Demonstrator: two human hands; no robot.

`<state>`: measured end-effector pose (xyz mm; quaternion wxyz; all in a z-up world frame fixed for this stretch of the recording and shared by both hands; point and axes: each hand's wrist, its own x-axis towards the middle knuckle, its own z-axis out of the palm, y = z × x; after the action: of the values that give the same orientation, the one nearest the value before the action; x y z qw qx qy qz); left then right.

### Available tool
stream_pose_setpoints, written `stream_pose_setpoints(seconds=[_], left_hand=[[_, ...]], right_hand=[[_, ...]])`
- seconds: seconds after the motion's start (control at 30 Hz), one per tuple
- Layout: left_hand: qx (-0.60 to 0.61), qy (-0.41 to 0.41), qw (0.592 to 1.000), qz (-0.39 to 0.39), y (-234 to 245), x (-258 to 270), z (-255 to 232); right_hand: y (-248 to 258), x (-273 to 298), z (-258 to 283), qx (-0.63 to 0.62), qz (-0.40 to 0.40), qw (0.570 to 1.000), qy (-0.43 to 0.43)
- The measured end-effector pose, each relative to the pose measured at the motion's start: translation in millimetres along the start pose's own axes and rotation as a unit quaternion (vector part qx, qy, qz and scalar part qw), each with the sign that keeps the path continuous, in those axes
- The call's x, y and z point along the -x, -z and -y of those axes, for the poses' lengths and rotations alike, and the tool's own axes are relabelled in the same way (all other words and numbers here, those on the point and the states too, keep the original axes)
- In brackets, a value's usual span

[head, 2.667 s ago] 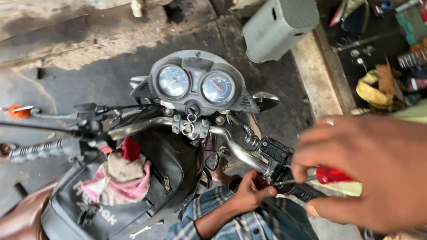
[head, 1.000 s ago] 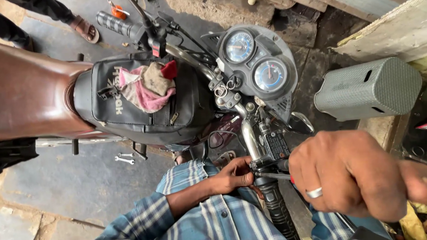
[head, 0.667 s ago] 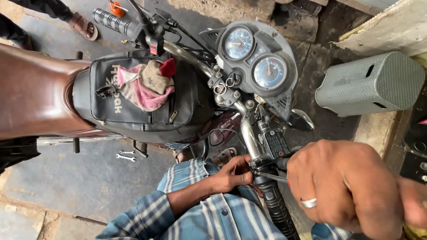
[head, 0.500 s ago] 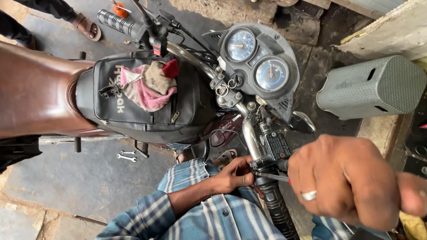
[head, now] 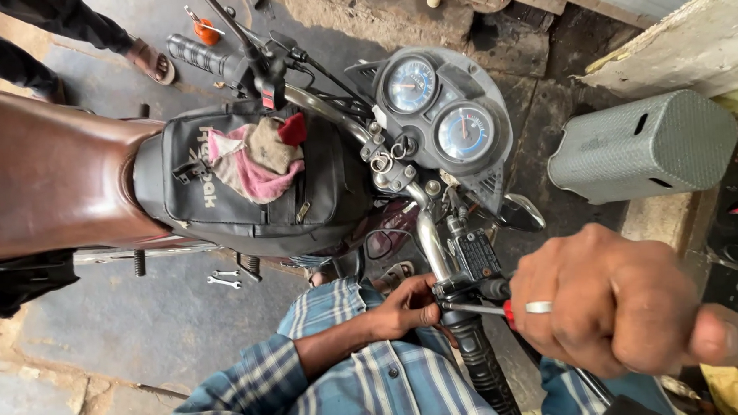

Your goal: Repairing and adjusting the controls on a motorcycle handlebar using a screwdriver.

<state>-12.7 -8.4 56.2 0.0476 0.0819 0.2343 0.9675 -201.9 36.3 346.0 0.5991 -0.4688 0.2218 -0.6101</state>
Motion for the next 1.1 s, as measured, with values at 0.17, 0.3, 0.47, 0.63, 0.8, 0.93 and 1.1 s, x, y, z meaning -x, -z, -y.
stream_pose_setpoints(seconds=[0.17, 0.3, 0.47, 0.63, 0.8, 0.93, 1.1], left_hand=[[0.0, 0.001, 1.0, 0.019, 2.5, -0.1, -1.9], [-0.008, 0.024, 1.0, 0.002, -5.0, -0.9, -7.6], [-0.016, 0.009, 1.0, 0.011, -9.8, -1.8, -12.2], [-0.004, 0.008, 1.0, -0.009, -25.1, -1.2, -18.7], [0.068, -0.017, 0.997, -0.038, -22.0, 1.4, 2.1], [0.088, -0.013, 0.996, -0.025, -21.6, 1.3, 0.6], [0.086, -0.016, 0.996, -0.011, -17.9, -2.3, 5.0]], right_hand=[[58.5, 3.1, -33.0, -0.212, 0.354, 0.911, 0.028], [44.8, -5.9, -34.6, -0.132, 0.337, 0.932, 0.006], [18.2, -11.9, -20.9, -0.14, 0.215, 0.966, -0.041], [39.4, -25.2, -34.7, -0.188, 0.358, 0.914, -0.03], [77.3, 8.9, -57.3, -0.247, 0.459, 0.85, 0.078], [94.1, 34.8, -56.9, -0.277, 0.484, 0.829, 0.04], [92.7, 41.9, -59.7, -0.283, 0.466, 0.836, 0.065]])
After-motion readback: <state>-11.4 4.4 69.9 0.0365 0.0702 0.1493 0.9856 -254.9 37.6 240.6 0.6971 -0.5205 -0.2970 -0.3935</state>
